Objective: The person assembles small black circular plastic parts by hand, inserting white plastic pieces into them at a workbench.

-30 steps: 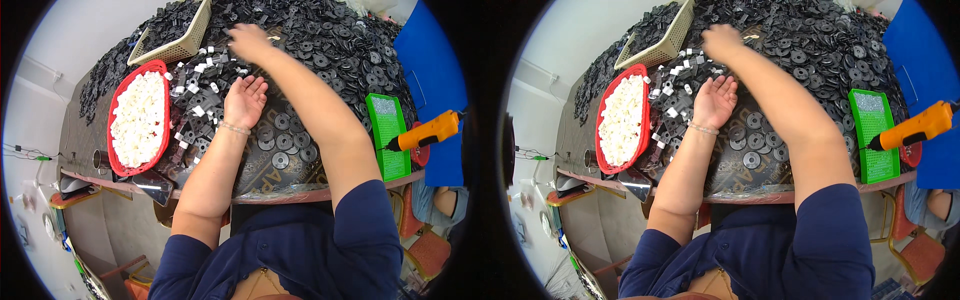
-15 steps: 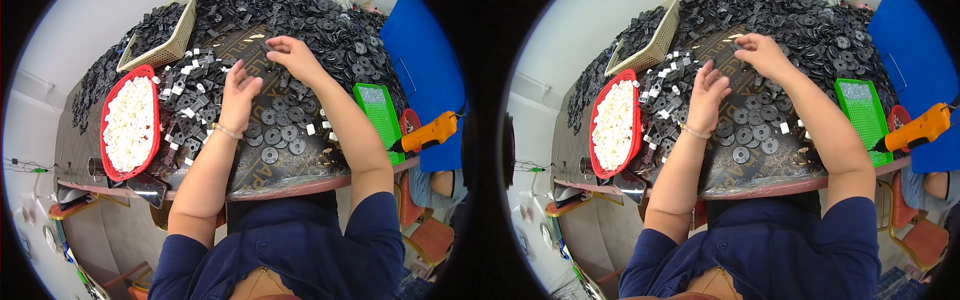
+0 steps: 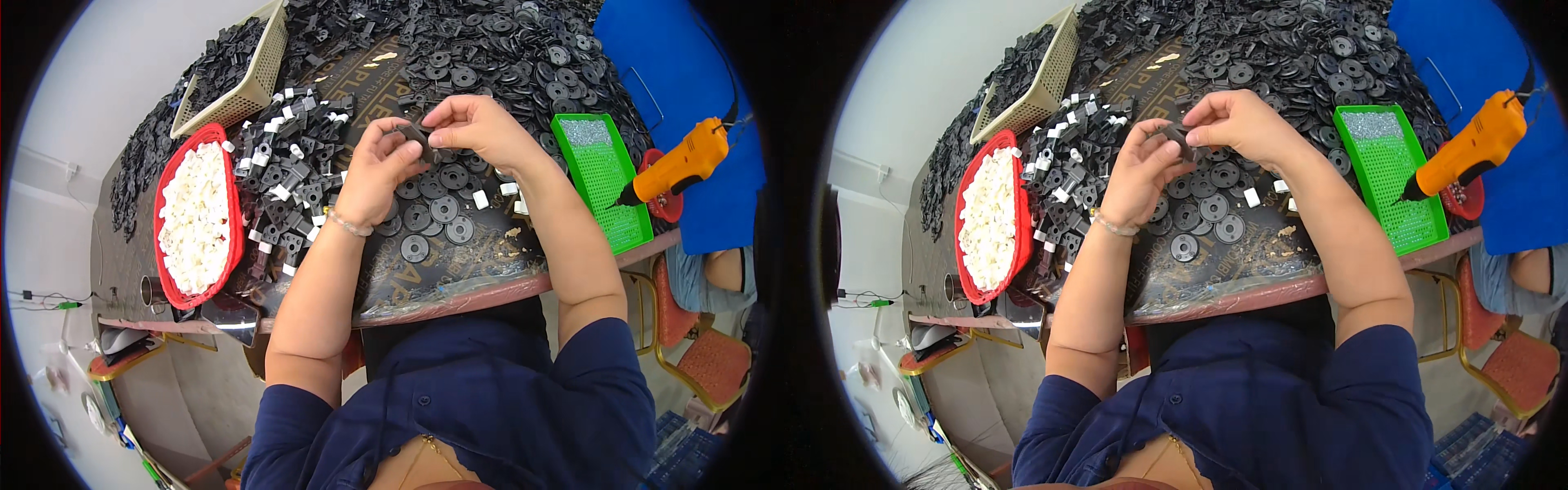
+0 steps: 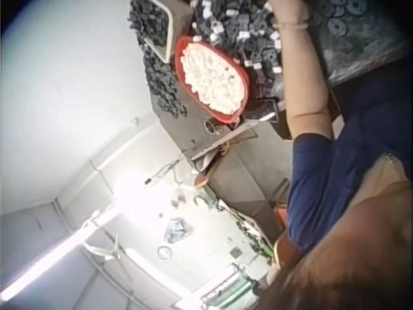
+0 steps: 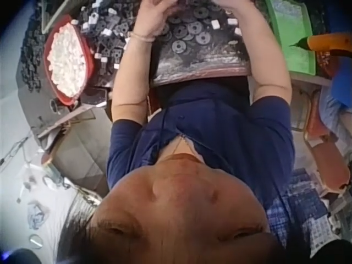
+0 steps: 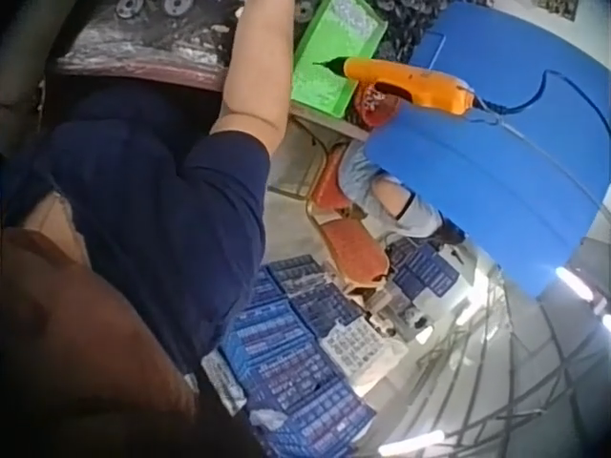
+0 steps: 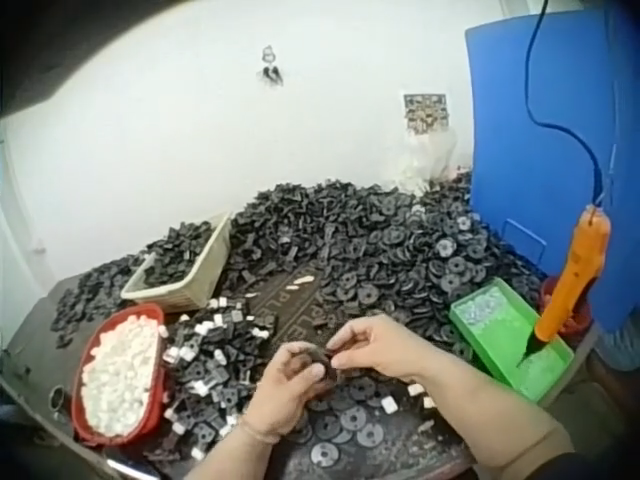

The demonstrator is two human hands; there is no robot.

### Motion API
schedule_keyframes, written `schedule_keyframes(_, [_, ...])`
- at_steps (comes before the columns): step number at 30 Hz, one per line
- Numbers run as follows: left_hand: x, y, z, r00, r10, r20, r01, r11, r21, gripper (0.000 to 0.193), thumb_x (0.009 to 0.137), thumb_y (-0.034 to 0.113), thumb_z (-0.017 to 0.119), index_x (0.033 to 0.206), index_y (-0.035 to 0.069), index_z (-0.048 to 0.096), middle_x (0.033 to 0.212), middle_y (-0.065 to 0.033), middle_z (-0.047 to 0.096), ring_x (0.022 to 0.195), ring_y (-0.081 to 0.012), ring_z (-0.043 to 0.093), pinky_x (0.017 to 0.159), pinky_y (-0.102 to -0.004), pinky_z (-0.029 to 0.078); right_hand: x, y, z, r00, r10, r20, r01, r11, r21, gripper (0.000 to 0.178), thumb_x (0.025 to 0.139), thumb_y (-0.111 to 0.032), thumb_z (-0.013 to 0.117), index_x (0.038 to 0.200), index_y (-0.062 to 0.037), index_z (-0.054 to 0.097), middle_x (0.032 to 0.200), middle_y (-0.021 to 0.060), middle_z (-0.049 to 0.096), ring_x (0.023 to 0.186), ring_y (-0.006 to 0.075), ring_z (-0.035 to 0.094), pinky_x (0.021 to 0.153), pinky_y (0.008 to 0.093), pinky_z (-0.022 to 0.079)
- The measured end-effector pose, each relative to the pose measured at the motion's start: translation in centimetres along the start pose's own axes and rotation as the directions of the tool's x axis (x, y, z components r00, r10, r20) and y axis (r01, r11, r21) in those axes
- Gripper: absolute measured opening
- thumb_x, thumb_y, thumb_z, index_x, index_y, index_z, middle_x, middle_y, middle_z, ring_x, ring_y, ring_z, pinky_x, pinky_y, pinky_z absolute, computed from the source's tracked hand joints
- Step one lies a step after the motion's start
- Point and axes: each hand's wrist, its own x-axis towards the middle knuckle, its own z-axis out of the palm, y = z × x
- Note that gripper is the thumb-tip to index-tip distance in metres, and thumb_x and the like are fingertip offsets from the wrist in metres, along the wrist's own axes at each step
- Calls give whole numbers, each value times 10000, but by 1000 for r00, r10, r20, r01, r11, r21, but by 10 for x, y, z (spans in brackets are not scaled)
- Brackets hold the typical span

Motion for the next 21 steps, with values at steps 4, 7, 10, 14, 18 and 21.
schedule_keyframes(4, [2, 1, -8, 1000, -22, -1, 22, 1000, 14, 290, 935, 37, 638, 1210, 69, 553, 1026, -34, 636, 956, -143, 640, 797, -301, 563, -7, 2, -1, 1000, -9, -17, 9, 1000, 8, 257, 822, -45, 741, 1059, 16, 659, 963, 73, 688, 836, 113, 634, 720, 267, 517])
schedule_keyframes(7, [-3, 13, 0, 982, -149, 113, 143, 988, 53, 420, 931, 44, 645, 1333, 57, 523, 1054, -35, 639, 952, -132, 641, 789, -287, 564, -12, 0, -1, 1000, -9, -15, 10, 999, 33, 332, 816, -31, 728, 1133, 12, 638, 1059, 80, 659, 945, 131, 621, 807, 276, 513])
schedule_keyframes(10, [-4, 16, -11, 939, -258, 229, 265, 964, 1, 529, 928, 47, 648, 1424, 48, 463, 1072, -44, 641, 931, -134, 650, 765, -278, 568, -15, -1, -5, 996, 30, 86, -42, 988, 146, 452, 800, -18, 723, 1232, 2, 591, 1164, 92, 613, 1069, 160, 593, 908, 293, 502])
schedule_keyframes(14, [-7, 19, -16, 855, -279, 436, 357, 928, -107, 490, 927, 53, 647, 1393, 58, 495, 1046, -51, 634, 876, -144, 655, 726, -266, 569, -17, -3, -9, 960, 60, 274, -136, 954, 266, 597, 766, -19, 749, 1318, -11, 523, 1246, 114, 575, 1155, 188, 562, 957, 316, 493])
schedule_keyframes(18, [-7, 21, -5, 935, -246, 254, 278, 955, -100, 331, 928, 41, 628, 1250, 64, 554, 1014, -45, 627, 830, -149, 637, 695, -259, 553, -12, -2, -15, 974, 26, 226, -57, 990, 130, 565, 750, -33, 771, 1269, -4, 550, 1218, 112, 587, 1064, 160, 602, 904, 302, 508])
schedule_keyframes(21, [-1, 10, -13, 965, -209, 157, 228, 966, -119, 286, 935, 41, 607, 1214, 84, 565, 998, -44, 628, 813, -151, 629, 687, -262, 538, -9, -2, -20, 989, 25, 146, -13, 997, -81, 500, 742, -17, 764, 1206, 0, 577, 1170, 111, 610, 883, 127, 653, 784, 273, 536])
